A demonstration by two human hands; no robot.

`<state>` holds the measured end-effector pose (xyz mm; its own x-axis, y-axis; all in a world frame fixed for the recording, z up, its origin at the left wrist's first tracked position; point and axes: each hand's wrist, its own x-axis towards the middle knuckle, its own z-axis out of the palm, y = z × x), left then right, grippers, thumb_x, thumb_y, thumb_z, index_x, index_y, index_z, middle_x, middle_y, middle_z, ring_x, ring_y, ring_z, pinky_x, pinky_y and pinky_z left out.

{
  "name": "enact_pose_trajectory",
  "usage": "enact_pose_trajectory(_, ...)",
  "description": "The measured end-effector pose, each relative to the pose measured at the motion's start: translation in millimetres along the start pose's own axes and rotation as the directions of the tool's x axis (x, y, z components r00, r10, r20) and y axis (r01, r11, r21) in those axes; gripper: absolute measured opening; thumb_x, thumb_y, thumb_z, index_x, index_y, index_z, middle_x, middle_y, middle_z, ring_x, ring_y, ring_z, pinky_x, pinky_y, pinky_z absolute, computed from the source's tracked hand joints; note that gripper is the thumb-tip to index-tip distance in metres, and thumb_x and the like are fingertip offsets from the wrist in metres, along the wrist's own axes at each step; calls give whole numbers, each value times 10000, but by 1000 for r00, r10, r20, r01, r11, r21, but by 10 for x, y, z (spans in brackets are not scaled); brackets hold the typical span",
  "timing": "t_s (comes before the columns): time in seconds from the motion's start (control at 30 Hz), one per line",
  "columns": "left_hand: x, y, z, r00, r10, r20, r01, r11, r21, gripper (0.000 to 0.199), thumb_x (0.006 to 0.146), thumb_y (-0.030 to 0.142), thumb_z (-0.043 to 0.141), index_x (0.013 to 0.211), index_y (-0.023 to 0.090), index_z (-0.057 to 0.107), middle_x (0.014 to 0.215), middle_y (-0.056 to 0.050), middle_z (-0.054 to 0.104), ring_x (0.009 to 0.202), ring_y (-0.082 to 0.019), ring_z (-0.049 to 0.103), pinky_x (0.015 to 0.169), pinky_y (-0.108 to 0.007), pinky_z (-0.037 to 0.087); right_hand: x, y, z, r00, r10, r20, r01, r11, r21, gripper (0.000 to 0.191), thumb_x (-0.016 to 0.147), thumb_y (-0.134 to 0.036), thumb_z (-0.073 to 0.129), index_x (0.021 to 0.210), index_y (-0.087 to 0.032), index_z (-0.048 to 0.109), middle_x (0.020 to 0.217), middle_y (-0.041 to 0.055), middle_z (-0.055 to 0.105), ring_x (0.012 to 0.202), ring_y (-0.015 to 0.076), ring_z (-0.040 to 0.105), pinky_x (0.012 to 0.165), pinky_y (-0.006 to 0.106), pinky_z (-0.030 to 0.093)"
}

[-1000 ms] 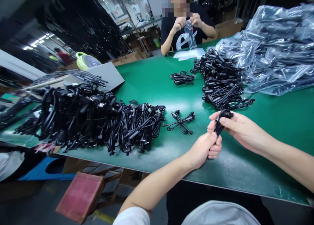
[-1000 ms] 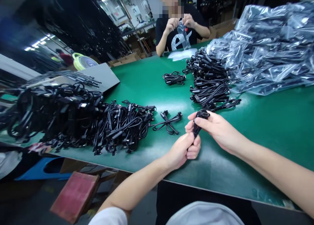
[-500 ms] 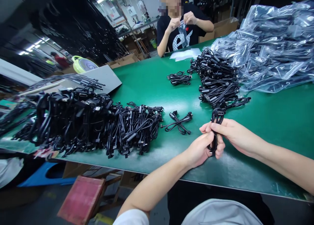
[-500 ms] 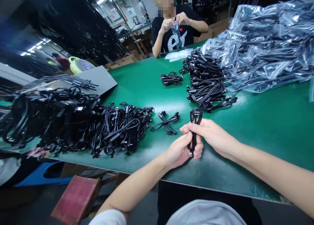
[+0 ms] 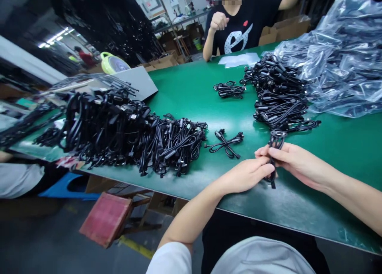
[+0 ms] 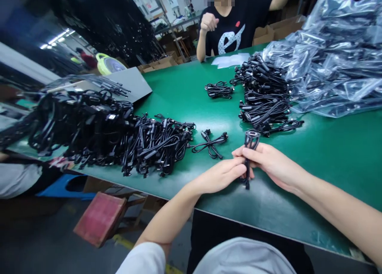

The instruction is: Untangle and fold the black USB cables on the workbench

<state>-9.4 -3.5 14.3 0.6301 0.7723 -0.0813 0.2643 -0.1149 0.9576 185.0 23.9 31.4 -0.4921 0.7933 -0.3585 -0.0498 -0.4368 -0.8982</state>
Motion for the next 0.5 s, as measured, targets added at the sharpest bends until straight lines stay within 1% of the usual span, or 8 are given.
enact_pose_trajectory(0.07, -46, 39, -154, 969, 46, -243, 70, 891, 449, 306, 1052, 380, 408, 1111, 200, 649, 1149, -81, 706, 1079, -214, 632, 1019, -367, 466, 53, -5, -98, 993, -63, -103, 64, 998, 7, 357, 825, -553, 788, 957, -227, 726, 868, 23, 727, 867, 183, 703, 808, 299, 584)
enact_pose_trajectory(0.1, -71, 46, -231, 913, 87, -398, 180, 790, 587, 276, 1049, 350, 430, 1176, 209, 631, 1201, -83, 693, 1120, -220, 618, 1036, -370, 459, 91, -19, -138, 985, -86, -153, 88, 996, 8, 341, 837, -552, 778, 942, -236, 702, 799, 0, 677, 821, 166, 677, 797, 297, 578)
enact_pose_trajectory(0.17, -114, 30, -361, 770, 135, -623, 435, 604, 668, 312, 1025, 345, 500, 1289, 193, 569, 1265, -113, 657, 1169, -245, 596, 1023, -378, 472, 191, -74, -161, 975, -93, -200, 89, 996, -26, 342, 865, -559, 742, 911, -238, 631, 610, -70, 453, 557, 104, 499, 582, 255, 512)
enact_pose_trajectory(0.2, -126, 8, -408, 723, 112, -681, 537, 528, 658, 361, 1000, 354, 554, 1315, 176, 545, 1271, -132, 643, 1169, -263, 593, 999, -387, 485, 258, -114, -134, 977, -96, -191, 83, 994, -75, 346, 883, -558, 717, 905, -237, 590, 585, -97, 343, 480, 82, 366, 479, 231, 421)
enact_pose_trajectory(0.27, -127, -48, -460, 703, 2, -711, 645, 418, 639, 393, 945, 350, 648, 1270, 152, 551, 1217, -146, 639, 1122, -287, 607, 944, -396, 504, 451, -220, -10, 983, -135, -125, 91, 948, -305, 324, 929, -542, 645, 947, -242, 523, 596, -116, 284, 444, 71, 239, 407, 217, 286)
enact_pose_trajectory(0.33, -104, -99, -470, 723, -101, -684, 661, 392, 640, 272, 941, 290, 647, 1165, 152, 578, 1148, -134, 636, 1064, -277, 622, 910, -379, 504, 749, -360, 161, 982, -185, -29, 131, 791, -598, 266, 965, -485, 591, 1021, -242, 496, 608, -105, 376, 441, 83, 332, 425, 234, 338)
enact_pose_trajectory(0.4, -78, -129, -466, 732, -130, -669, 647, 441, 622, 149, 971, 225, 570, 1104, 159, 578, 1128, -133, 618, 1035, -264, 626, 882, -355, 494, 1155, -524, 312, 980, -200, 13, 145, 665, -733, 207, 952, -390, 633, 1014, -217, 538, 633, -63, 518, 509, 109, 504, 520, 259, 450)
enact_pose_trajectory(0.5, -66, -130, -477, 682, -121, -721, 632, 594, 498, 126, 995, 202, 468, 1072, 164, 560, 1107, -136, 590, 985, -259, 626, 819, -326, 479, 1833, -754, 436, 977, -215, 17, 121, 485, -866, 208, 937, -350, 696, 1005, -160, 647, 864, 36, 684, 715, 154, 650, 677, 311, 555)
